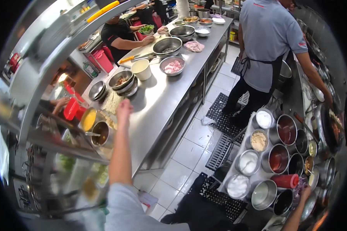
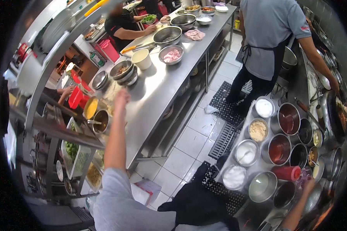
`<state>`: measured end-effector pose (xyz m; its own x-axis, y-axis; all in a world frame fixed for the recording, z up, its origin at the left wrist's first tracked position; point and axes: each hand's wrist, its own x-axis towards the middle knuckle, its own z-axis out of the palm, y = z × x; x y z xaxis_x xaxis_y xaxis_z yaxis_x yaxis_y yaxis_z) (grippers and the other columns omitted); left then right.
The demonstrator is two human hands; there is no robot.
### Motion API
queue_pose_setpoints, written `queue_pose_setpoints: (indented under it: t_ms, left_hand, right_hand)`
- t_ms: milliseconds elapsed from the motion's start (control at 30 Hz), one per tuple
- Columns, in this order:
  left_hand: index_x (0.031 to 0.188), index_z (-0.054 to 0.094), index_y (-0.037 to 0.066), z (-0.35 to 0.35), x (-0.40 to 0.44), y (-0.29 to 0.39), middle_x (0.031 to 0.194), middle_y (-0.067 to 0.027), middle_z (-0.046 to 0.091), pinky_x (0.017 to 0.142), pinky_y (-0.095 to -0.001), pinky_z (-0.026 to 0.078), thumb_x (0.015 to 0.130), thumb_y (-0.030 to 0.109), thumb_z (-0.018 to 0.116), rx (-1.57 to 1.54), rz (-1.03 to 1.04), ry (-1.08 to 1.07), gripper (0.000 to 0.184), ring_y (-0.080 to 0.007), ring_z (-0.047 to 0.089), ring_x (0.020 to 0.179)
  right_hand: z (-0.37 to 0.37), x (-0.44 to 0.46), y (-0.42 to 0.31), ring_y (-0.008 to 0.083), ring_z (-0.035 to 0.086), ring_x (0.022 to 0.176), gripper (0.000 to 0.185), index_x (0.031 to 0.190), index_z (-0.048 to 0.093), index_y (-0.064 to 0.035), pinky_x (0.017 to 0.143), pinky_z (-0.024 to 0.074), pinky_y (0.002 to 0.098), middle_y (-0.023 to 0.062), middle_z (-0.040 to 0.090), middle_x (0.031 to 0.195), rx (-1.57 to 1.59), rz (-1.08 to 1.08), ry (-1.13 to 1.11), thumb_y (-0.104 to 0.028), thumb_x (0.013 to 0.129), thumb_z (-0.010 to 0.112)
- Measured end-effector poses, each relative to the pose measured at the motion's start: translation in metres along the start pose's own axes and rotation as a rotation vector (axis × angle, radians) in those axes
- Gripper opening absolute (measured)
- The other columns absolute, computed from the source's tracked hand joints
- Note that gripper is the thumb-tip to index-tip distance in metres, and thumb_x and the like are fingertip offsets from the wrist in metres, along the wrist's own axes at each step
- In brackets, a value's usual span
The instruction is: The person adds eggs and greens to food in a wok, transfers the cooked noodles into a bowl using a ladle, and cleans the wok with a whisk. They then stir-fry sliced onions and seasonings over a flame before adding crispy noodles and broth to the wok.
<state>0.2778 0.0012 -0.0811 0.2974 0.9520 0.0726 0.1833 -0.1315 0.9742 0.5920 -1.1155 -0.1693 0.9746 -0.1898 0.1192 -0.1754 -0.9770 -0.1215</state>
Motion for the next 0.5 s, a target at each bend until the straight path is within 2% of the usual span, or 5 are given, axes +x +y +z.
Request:
queue_pose_setpoints:
  t_ms: [67, 167, 400, 467, 500]
  left_hand:
    - [0.091, 0.060, 0.004, -0.010, 0.090, -0.018, 0.075, -0.0081, 0.063, 0.051, -0.0249, 0.046, 0.098, 0.030, 0.063, -0.454, -0.053, 0.049, 0.027, -0.0137, 0.059, 0.062]
    - [0.114, 0.054, 0.002, -0.020, 0.185, -0.037, 0.083, -0.0097, 0.061, 0.051, -0.0272, 0.051, 0.096, 0.029, 0.068, -0.497, -0.241, 0.285, 0.036, -0.0193, 0.061, 0.063]
    - [0.120, 0.057, 0.006, -0.031, 0.252, -0.051, 0.111, -0.0126, 0.057, 0.058, -0.0293, 0.059, 0.096, 0.024, 0.063, -0.245, -0.499, 0.285, 0.030, -0.0243, 0.062, 0.079]
    - [0.126, 0.055, 0.012, -0.023, 0.252, -0.049, 0.115, -0.0105, 0.056, 0.068, -0.0342, 0.060, 0.101, 0.029, 0.054, -0.152, -0.446, 0.199, 0.030, -0.0237, 0.059, 0.091]
    - [0.128, 0.052, 0.015, -0.027, 0.256, -0.069, 0.118, -0.0096, 0.055, 0.071, -0.0365, 0.059, 0.100, 0.028, 0.053, -0.332, -0.398, 0.263, 0.031, -0.0240, 0.058, 0.092]
  right_hand:
    - [0.007, 0.012, 0.014, 0.0307, 0.069, 0.088, 0.027, 0.104, 0.069, -0.0006, 0.082, 0.0543, 0.0399, 0.0159, 0.070, 0.096, 0.157, 0.108, -0.031, -0.006, 0.077, 0.072]
    - [-0.002, 0.000, 0.028, 0.0230, 0.069, 0.083, 0.022, 0.105, 0.068, -0.0011, 0.075, 0.0564, 0.0335, 0.0083, 0.070, 0.096, 0.656, 0.356, -0.125, -0.010, 0.084, 0.070]
    - [-0.035, -0.052, -0.001, 0.0178, 0.066, 0.093, 0.024, 0.117, 0.063, -0.0024, 0.079, 0.0566, 0.0266, 0.0028, 0.068, 0.102, 1.628, 0.667, 0.038, -0.010, 0.095, 0.061]
    - [-0.021, -0.062, 0.088, 0.0173, 0.063, 0.111, 0.032, 0.129, 0.059, -0.0021, 0.097, 0.0508, 0.0296, 0.0062, 0.064, 0.124, 1.110, 0.104, -0.086, -0.012, 0.099, 0.056]
    - [-0.051, -0.064, 0.103, 0.0179, 0.061, 0.114, 0.035, 0.134, 0.055, -0.0014, 0.100, 0.0494, 0.0309, 0.0083, 0.062, 0.130, 1.370, 0.254, -0.113, -0.012, 0.101, 0.053]
